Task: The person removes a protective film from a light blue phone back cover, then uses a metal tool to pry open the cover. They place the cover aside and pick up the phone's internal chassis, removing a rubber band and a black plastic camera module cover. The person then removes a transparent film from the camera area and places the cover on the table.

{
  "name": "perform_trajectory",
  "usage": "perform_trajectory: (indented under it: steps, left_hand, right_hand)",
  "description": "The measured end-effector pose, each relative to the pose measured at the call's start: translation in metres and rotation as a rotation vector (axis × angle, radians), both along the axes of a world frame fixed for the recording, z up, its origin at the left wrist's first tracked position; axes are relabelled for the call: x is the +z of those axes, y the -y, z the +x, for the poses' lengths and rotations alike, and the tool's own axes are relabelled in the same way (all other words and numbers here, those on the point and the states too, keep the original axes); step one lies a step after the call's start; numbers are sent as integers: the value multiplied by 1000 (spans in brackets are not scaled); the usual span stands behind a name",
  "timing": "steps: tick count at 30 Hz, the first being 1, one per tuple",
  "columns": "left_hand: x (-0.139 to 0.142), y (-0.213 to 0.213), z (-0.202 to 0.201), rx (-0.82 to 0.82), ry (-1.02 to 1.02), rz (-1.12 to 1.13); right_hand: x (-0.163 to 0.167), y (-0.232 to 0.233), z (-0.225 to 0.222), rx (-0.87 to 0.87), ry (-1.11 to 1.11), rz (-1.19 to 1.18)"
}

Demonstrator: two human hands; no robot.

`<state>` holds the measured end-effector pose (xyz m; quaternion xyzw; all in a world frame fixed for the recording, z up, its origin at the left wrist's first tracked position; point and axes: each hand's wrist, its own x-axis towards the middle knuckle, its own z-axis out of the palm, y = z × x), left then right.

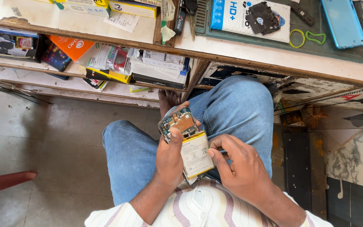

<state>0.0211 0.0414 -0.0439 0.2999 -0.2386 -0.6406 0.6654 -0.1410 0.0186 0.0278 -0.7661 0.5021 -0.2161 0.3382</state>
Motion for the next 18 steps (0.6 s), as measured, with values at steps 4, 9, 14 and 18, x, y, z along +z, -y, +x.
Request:
perform_trajectory:
  steps: [4, 9, 14, 18]
  left_hand:
    - [-1, 2, 1, -3, -65, -1]
    - [4, 1, 4, -2, -109, 42]
    - [7, 4, 8, 15, -306, 70]
    - [9, 4, 12, -64, -426, -41]
  right_hand:
    - [-6, -3, -5, 10, 152, 95]
    - [-15, -2, -12, 39, 350, 351]
    - [-3, 16, -18, 68, 498, 243]
    - [42, 71, -19, -143, 585, -20]
